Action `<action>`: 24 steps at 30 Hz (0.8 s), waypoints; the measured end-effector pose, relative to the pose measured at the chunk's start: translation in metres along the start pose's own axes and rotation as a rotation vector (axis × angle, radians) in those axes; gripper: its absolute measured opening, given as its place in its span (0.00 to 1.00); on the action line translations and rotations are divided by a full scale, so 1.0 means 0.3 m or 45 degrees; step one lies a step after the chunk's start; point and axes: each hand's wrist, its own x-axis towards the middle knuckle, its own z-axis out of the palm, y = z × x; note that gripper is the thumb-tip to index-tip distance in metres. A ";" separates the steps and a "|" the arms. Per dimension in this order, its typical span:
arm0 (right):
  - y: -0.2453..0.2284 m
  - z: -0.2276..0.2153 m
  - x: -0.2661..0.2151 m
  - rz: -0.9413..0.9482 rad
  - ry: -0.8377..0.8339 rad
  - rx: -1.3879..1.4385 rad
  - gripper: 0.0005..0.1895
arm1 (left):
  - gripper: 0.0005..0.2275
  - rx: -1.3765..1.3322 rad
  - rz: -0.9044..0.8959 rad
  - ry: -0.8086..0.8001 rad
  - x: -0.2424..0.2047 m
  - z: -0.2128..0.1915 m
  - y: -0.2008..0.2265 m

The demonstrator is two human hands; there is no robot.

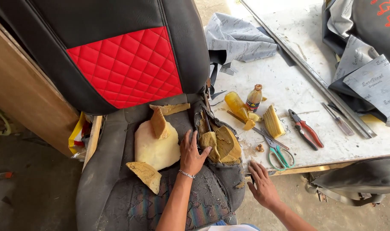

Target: Restoring a seat cushion by applying adhesive and attaching foam pieces to the frame

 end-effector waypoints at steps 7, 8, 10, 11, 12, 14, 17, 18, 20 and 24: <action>0.003 -0.012 0.003 0.021 -0.085 -0.024 0.40 | 0.39 0.006 0.014 0.010 -0.001 0.008 -0.014; 0.003 -0.009 0.003 0.020 -0.070 0.001 0.39 | 0.39 0.016 0.020 0.009 -0.001 0.010 -0.018; 0.005 -0.018 0.025 0.015 -0.061 0.019 0.37 | 0.39 0.020 0.018 0.013 0.005 0.015 -0.022; 0.000 -0.031 0.034 0.079 -0.068 0.058 0.35 | 0.39 0.029 0.010 -0.017 0.003 0.015 -0.021; -0.005 -0.041 0.043 0.143 -0.076 0.095 0.32 | 0.39 0.037 0.003 -0.046 0.001 0.016 -0.023; 0.067 -0.015 0.074 0.099 -0.011 0.138 0.30 | 0.39 -0.016 -0.044 -0.066 -0.009 -0.046 0.039; -0.007 -0.101 0.106 0.204 0.108 0.325 0.29 | 0.40 -0.047 -0.081 -0.075 -0.019 -0.067 0.057; -0.057 -0.158 0.127 0.347 0.180 0.460 0.32 | 0.40 -0.025 -0.056 -0.052 -0.014 -0.065 0.057; -0.295 -0.360 0.176 0.282 0.201 0.572 0.36 | 0.40 -0.034 -0.061 -0.048 -0.006 -0.063 0.049; -0.532 -0.505 0.229 0.096 0.201 0.648 0.53 | 0.39 -0.039 -0.048 -0.040 -0.008 -0.055 0.041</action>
